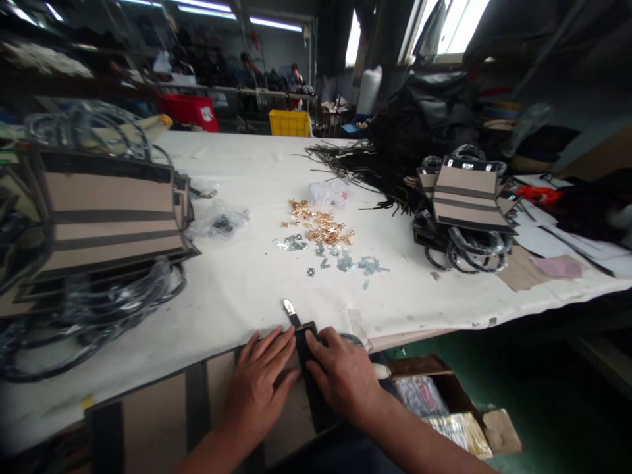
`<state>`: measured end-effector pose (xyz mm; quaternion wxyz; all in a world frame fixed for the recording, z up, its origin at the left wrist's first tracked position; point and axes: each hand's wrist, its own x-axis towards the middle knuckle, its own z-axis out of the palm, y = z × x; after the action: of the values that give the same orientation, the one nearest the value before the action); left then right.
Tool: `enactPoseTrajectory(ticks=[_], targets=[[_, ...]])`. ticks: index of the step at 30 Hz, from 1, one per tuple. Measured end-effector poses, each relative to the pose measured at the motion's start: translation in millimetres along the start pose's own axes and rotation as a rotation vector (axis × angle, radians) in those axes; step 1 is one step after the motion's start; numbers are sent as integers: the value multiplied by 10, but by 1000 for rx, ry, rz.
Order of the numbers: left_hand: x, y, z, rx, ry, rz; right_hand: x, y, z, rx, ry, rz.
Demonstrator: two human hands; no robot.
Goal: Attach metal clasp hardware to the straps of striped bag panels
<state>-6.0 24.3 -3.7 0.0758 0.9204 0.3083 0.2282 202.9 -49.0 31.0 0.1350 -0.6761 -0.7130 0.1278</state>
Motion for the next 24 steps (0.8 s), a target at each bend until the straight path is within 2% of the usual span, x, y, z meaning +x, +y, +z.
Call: enactPoseTrajectory(ticks=[8,13,16,18,21,24], targets=[[6,22,-8,70,13,55,9,-37,-82,-59,-50,-40],[9,25,-33,21,-14,35,70,47,-212,94,-30,-15],[18,32,-52,-58,-23,-7,194,332,-383,121,84,81],[21,30,-56,-104,-25,-24,301,625,-494,8,165,182],[10,20,-48,-129,-20,-43,436,1072,-595,-99,124,365],[-8,7,-23,-122,12,-36,521,1368,-607,-73,107,477]])
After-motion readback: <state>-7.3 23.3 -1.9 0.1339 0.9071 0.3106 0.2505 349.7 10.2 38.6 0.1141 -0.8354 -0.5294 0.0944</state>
